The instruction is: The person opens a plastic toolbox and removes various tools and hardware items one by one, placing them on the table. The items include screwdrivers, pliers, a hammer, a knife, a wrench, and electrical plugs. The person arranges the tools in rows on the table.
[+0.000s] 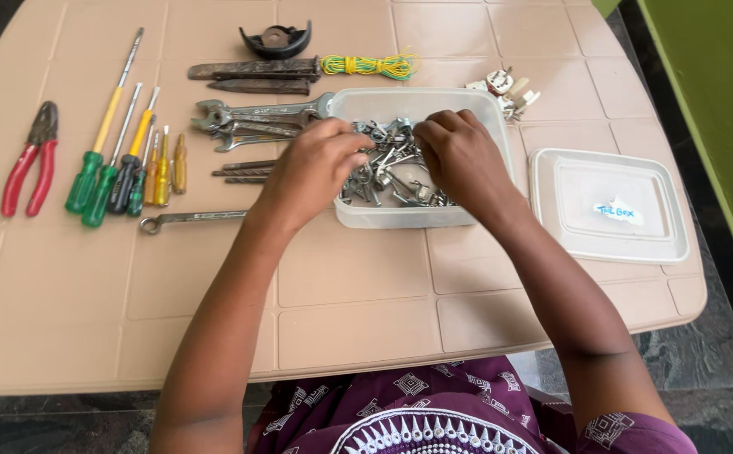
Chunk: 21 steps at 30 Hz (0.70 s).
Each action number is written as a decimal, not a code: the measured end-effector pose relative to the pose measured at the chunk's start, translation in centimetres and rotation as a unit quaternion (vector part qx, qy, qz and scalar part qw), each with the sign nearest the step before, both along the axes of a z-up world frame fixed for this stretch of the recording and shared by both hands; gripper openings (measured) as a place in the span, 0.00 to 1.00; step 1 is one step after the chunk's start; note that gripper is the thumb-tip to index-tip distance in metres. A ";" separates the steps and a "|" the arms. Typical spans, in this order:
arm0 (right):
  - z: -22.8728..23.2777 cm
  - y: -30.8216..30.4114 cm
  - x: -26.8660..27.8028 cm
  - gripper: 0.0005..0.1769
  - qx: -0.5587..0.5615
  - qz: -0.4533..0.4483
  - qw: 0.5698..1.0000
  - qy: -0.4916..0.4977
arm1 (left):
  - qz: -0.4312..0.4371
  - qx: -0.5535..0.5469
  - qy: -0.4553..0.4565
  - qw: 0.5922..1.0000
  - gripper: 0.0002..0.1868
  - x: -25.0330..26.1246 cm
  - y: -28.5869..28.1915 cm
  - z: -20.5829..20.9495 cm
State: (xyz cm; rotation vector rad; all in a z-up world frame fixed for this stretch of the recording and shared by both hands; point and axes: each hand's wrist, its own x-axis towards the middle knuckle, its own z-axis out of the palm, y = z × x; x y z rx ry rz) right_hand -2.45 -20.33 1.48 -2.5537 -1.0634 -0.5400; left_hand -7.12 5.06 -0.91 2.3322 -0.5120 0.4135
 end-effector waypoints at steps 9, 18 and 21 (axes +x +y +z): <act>-4.3 -4.1 3.5 0.19 -0.169 -0.113 0.962 0.180 | 0.047 0.262 0.060 0.962 0.33 7.5 -5.7 -1.3; -3.8 -5.5 4.4 0.12 0.021 -0.060 0.984 0.166 | 0.093 0.287 0.114 0.947 0.14 1.1 -7.9 -2.0; -3.3 -6.4 4.1 0.08 0.048 -0.013 0.984 0.168 | 0.116 0.160 0.012 0.980 0.11 -2.1 -9.1 -2.3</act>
